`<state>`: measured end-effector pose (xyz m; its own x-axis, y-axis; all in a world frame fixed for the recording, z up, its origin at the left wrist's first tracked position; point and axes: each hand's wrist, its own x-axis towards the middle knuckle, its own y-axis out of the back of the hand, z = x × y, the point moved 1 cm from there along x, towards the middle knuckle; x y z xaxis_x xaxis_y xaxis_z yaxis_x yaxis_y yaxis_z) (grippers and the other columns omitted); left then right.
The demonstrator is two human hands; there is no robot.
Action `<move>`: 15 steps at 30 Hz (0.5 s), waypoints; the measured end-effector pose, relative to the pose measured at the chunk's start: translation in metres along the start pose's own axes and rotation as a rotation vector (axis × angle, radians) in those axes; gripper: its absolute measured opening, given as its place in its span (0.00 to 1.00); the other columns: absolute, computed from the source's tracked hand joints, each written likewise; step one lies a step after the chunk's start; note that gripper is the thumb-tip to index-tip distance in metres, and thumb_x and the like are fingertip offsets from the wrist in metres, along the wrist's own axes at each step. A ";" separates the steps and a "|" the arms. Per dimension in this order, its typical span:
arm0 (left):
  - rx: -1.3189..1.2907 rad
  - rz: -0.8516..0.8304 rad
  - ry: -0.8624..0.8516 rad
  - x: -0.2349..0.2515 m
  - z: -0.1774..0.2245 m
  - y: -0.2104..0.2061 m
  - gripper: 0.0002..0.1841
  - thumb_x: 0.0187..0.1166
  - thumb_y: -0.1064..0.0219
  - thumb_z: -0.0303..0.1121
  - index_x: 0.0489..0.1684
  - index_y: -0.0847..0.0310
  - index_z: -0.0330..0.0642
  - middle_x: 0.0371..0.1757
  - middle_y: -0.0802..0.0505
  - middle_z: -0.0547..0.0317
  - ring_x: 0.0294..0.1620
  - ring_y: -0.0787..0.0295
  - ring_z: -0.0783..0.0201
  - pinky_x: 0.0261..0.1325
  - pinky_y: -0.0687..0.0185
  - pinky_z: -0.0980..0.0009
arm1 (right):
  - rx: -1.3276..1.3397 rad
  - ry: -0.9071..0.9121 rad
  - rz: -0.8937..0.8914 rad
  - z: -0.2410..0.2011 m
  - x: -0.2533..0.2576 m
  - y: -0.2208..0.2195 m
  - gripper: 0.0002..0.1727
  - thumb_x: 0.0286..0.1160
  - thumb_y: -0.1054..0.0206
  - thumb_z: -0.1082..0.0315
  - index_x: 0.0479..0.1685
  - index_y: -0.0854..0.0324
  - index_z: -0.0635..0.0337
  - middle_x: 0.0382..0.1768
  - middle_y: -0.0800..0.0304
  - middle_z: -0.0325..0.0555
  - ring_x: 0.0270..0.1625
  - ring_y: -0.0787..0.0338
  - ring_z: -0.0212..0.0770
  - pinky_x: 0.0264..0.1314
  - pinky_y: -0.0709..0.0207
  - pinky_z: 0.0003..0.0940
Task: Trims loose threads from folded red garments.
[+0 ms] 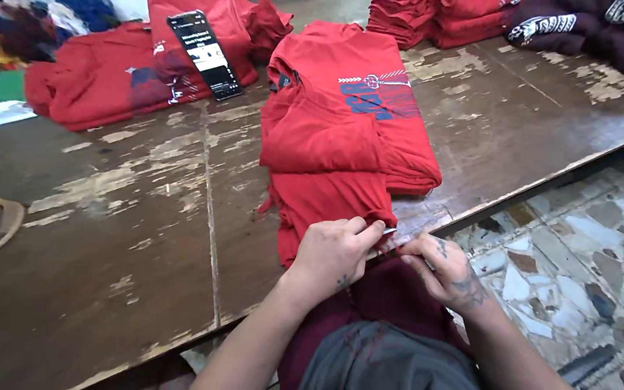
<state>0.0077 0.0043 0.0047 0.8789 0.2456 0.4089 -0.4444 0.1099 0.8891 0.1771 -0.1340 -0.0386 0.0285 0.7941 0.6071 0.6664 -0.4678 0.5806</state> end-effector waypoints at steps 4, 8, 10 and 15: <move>-0.080 -0.007 0.124 -0.012 -0.015 -0.001 0.16 0.83 0.40 0.36 0.61 0.10 0.48 0.39 0.07 0.57 0.34 0.07 0.58 0.32 0.13 0.58 | 0.092 0.036 -0.099 -0.003 -0.005 0.005 0.15 0.90 0.44 0.63 0.42 0.16 0.63 0.36 0.09 0.51 0.40 0.08 0.40 0.47 0.15 0.31; -0.093 -0.028 0.103 -0.017 -0.020 0.008 0.14 0.81 0.38 0.35 0.59 0.10 0.49 0.39 0.06 0.57 0.35 0.06 0.57 0.33 0.13 0.58 | -0.089 -0.065 -0.144 0.003 -0.001 0.013 0.28 0.89 0.46 0.45 0.36 0.14 0.60 0.29 0.10 0.48 0.34 0.09 0.43 0.38 0.17 0.41; -0.109 -0.001 0.115 -0.017 -0.019 0.011 0.15 0.83 0.39 0.37 0.60 0.10 0.49 0.39 0.06 0.59 0.37 0.07 0.59 0.35 0.12 0.59 | -0.200 -0.125 -0.097 0.008 0.009 0.010 0.30 0.86 0.44 0.40 0.37 0.13 0.60 0.29 0.10 0.48 0.32 0.09 0.44 0.35 0.16 0.44; -0.139 0.035 0.188 -0.005 -0.011 0.012 0.18 0.82 0.38 0.42 0.62 0.10 0.49 0.40 0.05 0.58 0.36 0.07 0.59 0.35 0.13 0.58 | -0.320 -0.133 0.030 0.016 0.031 -0.002 0.21 0.84 0.39 0.52 0.34 0.12 0.61 0.29 0.09 0.49 0.32 0.07 0.46 0.34 0.16 0.45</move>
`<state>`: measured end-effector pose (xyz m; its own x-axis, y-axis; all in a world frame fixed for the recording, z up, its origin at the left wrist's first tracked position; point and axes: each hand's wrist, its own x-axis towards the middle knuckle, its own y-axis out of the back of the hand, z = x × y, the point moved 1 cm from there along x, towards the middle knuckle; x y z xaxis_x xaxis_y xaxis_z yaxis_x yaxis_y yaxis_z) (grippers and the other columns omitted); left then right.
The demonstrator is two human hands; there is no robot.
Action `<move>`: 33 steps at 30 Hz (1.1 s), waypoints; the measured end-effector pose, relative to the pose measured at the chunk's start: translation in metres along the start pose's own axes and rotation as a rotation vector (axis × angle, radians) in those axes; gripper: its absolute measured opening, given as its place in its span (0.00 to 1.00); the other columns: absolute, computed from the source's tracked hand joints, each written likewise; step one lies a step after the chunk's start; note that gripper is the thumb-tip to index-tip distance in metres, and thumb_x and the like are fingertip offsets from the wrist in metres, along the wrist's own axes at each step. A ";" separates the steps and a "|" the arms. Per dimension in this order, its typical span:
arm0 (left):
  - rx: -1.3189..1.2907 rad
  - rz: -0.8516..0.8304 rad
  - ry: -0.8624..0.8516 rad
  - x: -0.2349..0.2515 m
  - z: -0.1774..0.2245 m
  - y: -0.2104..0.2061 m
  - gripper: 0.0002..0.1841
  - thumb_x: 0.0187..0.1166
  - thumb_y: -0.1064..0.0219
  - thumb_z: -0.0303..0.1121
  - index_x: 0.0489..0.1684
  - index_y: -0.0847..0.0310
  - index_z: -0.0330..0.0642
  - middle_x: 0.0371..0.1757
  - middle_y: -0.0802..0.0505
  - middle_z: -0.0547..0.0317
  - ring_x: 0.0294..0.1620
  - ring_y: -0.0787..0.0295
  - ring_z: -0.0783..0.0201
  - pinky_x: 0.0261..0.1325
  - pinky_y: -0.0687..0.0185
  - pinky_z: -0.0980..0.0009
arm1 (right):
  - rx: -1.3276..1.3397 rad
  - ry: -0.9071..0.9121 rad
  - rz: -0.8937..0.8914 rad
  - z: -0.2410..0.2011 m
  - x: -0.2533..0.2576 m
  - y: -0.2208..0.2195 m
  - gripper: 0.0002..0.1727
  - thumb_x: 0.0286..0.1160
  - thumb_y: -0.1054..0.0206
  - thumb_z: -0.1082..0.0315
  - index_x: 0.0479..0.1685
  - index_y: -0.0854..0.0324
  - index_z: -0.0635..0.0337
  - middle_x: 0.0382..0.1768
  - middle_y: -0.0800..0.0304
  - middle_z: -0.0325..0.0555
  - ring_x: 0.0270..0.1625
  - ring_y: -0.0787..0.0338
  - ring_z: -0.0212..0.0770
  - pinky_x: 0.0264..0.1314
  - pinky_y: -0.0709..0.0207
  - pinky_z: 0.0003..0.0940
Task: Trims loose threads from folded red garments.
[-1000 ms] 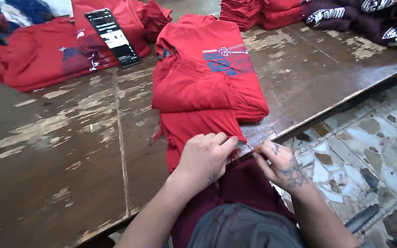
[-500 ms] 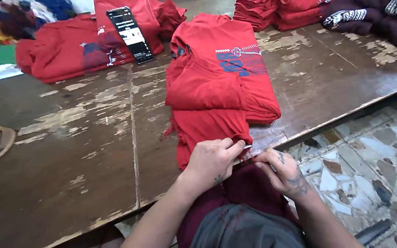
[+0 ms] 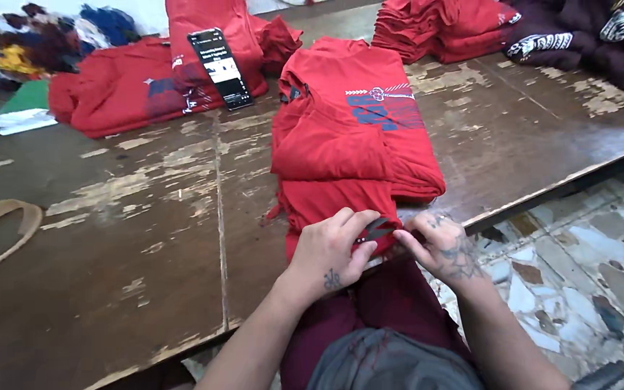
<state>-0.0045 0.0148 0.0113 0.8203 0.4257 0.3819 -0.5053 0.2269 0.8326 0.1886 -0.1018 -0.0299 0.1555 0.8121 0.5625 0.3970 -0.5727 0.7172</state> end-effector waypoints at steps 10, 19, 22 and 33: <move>-0.267 0.504 0.311 0.025 -0.024 0.080 0.09 0.81 0.33 0.32 0.36 0.18 0.33 0.33 0.12 0.57 0.32 0.14 0.66 0.41 0.14 0.65 | 0.242 0.219 -0.140 -0.012 -0.008 0.017 0.17 0.86 0.39 0.56 0.36 0.12 0.58 0.32 0.09 0.47 0.36 0.08 0.43 0.40 0.15 0.39; -0.180 0.128 0.126 0.013 -0.010 0.029 0.13 0.84 0.37 0.36 0.45 0.10 0.37 0.35 0.06 0.56 0.35 0.10 0.67 0.42 0.13 0.67 | -0.046 0.303 -0.173 0.005 0.132 -0.031 0.24 0.81 0.36 0.48 0.64 0.10 0.54 0.66 0.11 0.58 0.74 0.16 0.60 0.80 0.34 0.70; -0.086 -0.152 0.245 -0.010 -0.020 0.010 0.16 0.82 0.34 0.42 0.55 0.10 0.40 0.46 0.04 0.51 0.48 0.05 0.54 0.53 0.12 0.50 | -0.093 0.058 -0.481 0.029 0.175 -0.064 0.34 0.86 0.47 0.38 0.85 0.26 0.44 0.84 0.27 0.57 0.88 0.33 0.61 0.86 0.49 0.72; 0.306 -0.260 0.382 0.050 -0.052 0.030 0.14 0.80 0.35 0.34 0.60 0.16 0.46 0.52 0.09 0.44 0.47 0.08 0.41 0.44 0.15 0.38 | 0.216 -0.112 -0.546 0.051 0.197 -0.069 0.31 0.91 0.50 0.44 0.84 0.26 0.48 0.85 0.27 0.50 0.89 0.32 0.52 0.90 0.47 0.63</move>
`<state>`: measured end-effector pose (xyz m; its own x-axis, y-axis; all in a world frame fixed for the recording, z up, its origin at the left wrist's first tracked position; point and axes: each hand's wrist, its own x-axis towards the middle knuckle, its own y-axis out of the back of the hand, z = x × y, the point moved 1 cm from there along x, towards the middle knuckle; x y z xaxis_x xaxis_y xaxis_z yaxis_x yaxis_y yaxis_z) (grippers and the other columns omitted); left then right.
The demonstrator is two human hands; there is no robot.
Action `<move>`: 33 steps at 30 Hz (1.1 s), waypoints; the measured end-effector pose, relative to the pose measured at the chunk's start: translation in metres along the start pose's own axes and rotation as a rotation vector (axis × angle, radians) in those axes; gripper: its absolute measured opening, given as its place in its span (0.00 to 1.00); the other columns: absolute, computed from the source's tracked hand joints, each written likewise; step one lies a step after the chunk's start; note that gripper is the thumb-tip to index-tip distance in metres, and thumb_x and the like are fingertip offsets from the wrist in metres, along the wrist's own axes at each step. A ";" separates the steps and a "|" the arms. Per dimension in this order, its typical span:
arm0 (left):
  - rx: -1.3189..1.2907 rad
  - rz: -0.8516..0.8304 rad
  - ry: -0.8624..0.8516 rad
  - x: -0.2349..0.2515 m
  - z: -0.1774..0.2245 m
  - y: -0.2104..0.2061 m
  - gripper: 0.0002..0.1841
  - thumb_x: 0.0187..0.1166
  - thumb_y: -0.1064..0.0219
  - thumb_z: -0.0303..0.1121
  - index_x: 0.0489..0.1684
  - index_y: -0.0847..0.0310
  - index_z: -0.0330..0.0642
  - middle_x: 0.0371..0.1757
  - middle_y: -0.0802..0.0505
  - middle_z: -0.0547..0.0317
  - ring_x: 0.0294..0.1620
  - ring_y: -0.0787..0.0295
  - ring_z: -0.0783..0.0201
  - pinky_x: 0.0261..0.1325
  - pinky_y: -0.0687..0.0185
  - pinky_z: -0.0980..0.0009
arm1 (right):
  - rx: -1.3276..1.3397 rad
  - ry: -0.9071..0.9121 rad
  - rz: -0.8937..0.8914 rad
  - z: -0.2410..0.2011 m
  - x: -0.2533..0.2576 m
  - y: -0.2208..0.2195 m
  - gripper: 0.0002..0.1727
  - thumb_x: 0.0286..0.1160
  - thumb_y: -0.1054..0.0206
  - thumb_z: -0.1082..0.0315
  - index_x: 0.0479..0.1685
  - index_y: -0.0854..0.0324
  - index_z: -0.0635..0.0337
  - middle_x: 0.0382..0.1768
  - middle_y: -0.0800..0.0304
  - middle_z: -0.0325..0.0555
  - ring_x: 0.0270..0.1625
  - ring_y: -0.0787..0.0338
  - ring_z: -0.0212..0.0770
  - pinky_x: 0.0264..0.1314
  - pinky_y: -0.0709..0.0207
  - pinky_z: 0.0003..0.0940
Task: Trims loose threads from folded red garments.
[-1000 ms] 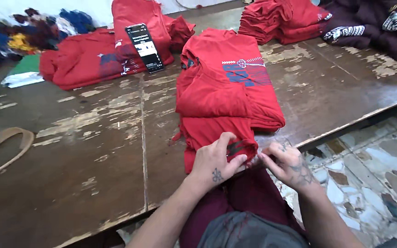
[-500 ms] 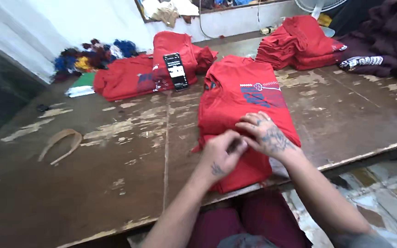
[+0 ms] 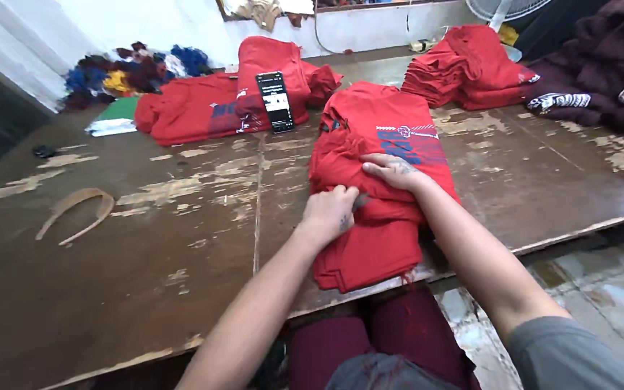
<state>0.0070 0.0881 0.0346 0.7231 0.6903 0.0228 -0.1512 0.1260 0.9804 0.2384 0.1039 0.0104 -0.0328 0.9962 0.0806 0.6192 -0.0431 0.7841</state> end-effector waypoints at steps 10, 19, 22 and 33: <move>-0.217 0.118 -0.005 -0.021 -0.024 0.011 0.18 0.86 0.37 0.47 0.50 0.12 0.41 0.43 0.08 0.47 0.47 0.08 0.47 0.50 0.16 0.41 | 0.124 0.253 0.606 -0.008 -0.139 0.014 0.28 0.85 0.42 0.54 0.70 0.21 0.70 0.59 0.11 0.56 0.61 0.11 0.41 0.69 0.18 0.41; -0.255 0.102 -0.123 -0.004 -0.024 0.017 0.12 0.86 0.36 0.39 0.49 0.12 0.39 0.40 0.07 0.47 0.43 0.08 0.48 0.48 0.16 0.43 | -0.262 0.252 0.382 -0.023 -0.118 -0.034 0.29 0.69 0.24 0.60 0.73 0.17 0.56 0.65 0.15 0.68 0.69 0.16 0.69 0.70 0.26 0.67; -0.379 -0.124 -0.216 -0.012 -0.006 0.052 0.15 0.88 0.37 0.40 0.41 0.12 0.36 0.32 0.11 0.52 0.35 0.14 0.60 0.44 0.19 0.56 | -0.301 0.297 0.532 -0.022 -0.106 -0.030 0.27 0.63 0.22 0.62 0.67 0.13 0.57 0.57 0.13 0.68 0.60 0.13 0.70 0.56 0.21 0.68; -0.438 0.053 -0.218 -0.090 0.006 0.001 0.26 0.74 0.27 0.51 0.63 0.13 0.43 0.56 0.08 0.47 0.54 0.08 0.52 0.54 0.13 0.51 | 0.198 0.424 0.069 -0.019 -0.243 -0.043 0.19 0.83 0.35 0.51 0.42 0.07 0.56 0.38 0.03 0.37 0.43 0.07 0.22 0.52 0.13 0.22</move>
<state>-0.0538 0.0214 0.0344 0.8239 0.5447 0.1566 -0.4271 0.4150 0.8033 0.2047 -0.1375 -0.0313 -0.2784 0.8710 0.4048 0.7677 -0.0514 0.6388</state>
